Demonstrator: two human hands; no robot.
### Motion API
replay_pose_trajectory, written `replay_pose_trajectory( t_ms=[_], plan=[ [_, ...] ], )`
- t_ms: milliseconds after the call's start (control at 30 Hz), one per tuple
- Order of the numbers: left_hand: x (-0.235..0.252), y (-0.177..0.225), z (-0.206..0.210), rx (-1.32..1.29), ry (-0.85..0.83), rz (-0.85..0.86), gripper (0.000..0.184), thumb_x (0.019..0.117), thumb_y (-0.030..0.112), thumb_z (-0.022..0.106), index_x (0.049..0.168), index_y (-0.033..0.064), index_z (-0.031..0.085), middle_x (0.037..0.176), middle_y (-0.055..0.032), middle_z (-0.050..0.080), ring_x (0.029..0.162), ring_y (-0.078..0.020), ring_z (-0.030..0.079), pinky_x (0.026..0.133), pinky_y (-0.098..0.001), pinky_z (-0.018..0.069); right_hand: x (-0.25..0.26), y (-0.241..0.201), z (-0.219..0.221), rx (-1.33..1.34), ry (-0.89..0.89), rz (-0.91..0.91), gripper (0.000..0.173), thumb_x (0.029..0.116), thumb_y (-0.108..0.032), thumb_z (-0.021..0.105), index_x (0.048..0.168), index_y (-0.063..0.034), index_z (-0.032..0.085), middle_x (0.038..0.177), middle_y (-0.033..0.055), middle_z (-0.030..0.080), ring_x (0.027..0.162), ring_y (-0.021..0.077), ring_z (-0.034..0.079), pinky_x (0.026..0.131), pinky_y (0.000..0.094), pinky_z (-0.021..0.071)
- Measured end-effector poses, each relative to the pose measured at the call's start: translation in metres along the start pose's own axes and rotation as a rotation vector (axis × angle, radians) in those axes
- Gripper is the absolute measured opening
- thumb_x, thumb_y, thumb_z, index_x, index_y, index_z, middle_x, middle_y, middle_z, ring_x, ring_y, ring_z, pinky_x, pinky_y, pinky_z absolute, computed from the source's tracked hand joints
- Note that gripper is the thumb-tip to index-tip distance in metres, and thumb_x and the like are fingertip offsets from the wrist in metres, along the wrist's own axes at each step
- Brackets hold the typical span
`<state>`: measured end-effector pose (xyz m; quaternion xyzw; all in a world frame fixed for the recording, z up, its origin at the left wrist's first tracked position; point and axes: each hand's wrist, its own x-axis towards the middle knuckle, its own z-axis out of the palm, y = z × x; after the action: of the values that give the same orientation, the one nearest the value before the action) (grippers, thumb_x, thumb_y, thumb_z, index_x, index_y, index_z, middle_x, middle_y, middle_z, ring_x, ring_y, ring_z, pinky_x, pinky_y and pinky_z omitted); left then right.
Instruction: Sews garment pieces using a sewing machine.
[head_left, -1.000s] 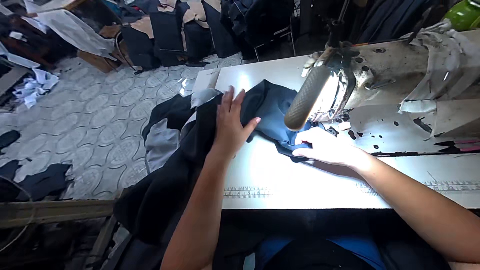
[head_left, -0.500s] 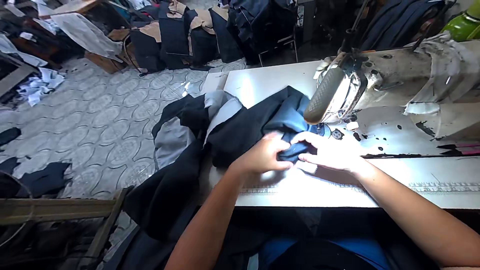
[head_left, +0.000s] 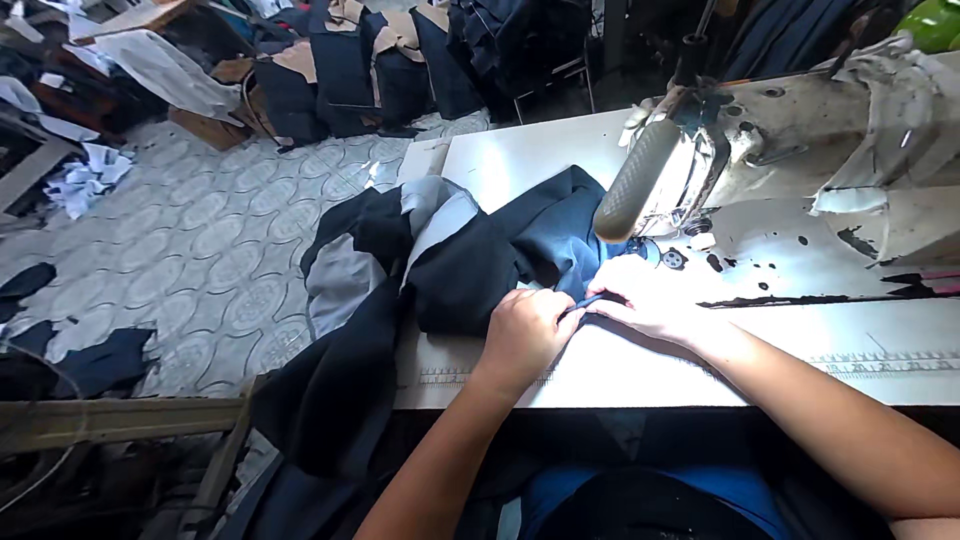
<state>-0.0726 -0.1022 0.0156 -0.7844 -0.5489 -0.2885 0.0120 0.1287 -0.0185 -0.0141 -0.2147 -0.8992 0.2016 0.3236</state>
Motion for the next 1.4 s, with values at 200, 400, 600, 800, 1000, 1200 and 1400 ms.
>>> replay_pose_trajectory(
  t_ms=[200,400,600,800,1000,1200,1400],
  plan=[
    [0.013,-0.008,-0.004,-0.750,-0.282,-0.301,0.024,0.0982,0.018,0.063,0.080,0.0031,0.069,0.083,0.0024,0.061,0.081,0.0002,0.056,0.077,-0.0187,0.0468,-0.012,-0.004,-0.001,-0.134,0.134,-0.127,0.028,0.0983,-0.028,0.060,0.114,-0.0131,0.077,0.111,0.0063,0.075,0.108,0.0208,0.069,0.107,0.0517,0.0419],
    [0.005,0.038,0.019,-0.363,0.006,0.142,0.036,0.0893,0.042,0.070,0.086,0.0066,0.075,0.093,-0.0076,0.072,0.094,-0.0208,0.067,0.085,-0.0431,0.0497,-0.052,-0.019,-0.010,-0.183,0.352,-0.145,0.026,0.1012,-0.020,0.053,0.095,-0.0078,0.075,0.095,0.0099,0.077,0.099,0.0179,0.070,0.096,0.0326,0.0489],
    [0.022,0.025,0.033,-0.033,-0.366,0.391,0.030,0.0838,0.012,0.075,0.114,0.0090,0.074,0.100,-0.0111,0.073,0.098,-0.0302,0.071,0.098,-0.0579,0.0464,-0.106,-0.039,-0.007,-0.150,0.257,0.233,0.026,0.0971,-0.022,0.055,0.095,-0.0092,0.078,0.099,0.0078,0.077,0.099,0.0182,0.071,0.104,0.0470,0.0444],
    [0.017,0.029,0.032,-0.038,-0.488,0.416,0.048,0.0824,0.025,0.075,0.130,0.0193,0.071,0.142,-0.0073,0.063,0.117,-0.0315,0.065,0.093,-0.0573,0.0422,-0.109,-0.047,-0.001,-0.382,0.166,0.219,0.028,0.0947,-0.023,0.052,0.088,-0.0123,0.077,0.097,0.0066,0.077,0.096,0.0224,0.072,0.092,0.0493,0.0486],
    [0.018,0.011,0.041,-0.125,-0.488,0.379,0.040,0.0863,0.040,0.069,0.123,0.0259,0.075,0.133,-0.0083,0.068,0.109,-0.0313,0.066,0.086,-0.0551,0.0438,-0.099,-0.045,-0.004,-0.446,0.164,0.211,0.029,0.0952,-0.023,0.049,0.085,-0.0133,0.075,0.091,0.0046,0.076,0.089,0.0203,0.071,0.087,0.0465,0.0471],
    [0.046,0.001,0.040,-0.181,-0.638,0.230,0.039,0.0936,0.039,0.067,0.129,0.0249,0.073,0.142,-0.0089,0.063,0.122,-0.0326,0.060,0.098,-0.0597,0.0369,-0.071,-0.028,-0.017,-0.376,0.034,0.299,0.027,0.0940,-0.019,0.052,0.088,-0.0076,0.075,0.086,0.0103,0.074,0.089,0.0285,0.072,0.094,0.0563,0.0462],
    [0.071,-0.016,0.055,-0.097,-0.674,0.179,0.044,0.0951,0.051,0.064,0.125,0.0216,0.075,0.143,-0.0057,0.062,0.128,-0.0279,0.055,0.102,-0.0554,0.0349,-0.036,-0.007,-0.039,-0.301,-0.148,0.382,0.027,0.0953,-0.016,0.055,0.099,-0.0041,0.079,0.090,0.0142,0.075,0.092,0.0317,0.072,0.106,0.0612,0.0384]
  ],
)
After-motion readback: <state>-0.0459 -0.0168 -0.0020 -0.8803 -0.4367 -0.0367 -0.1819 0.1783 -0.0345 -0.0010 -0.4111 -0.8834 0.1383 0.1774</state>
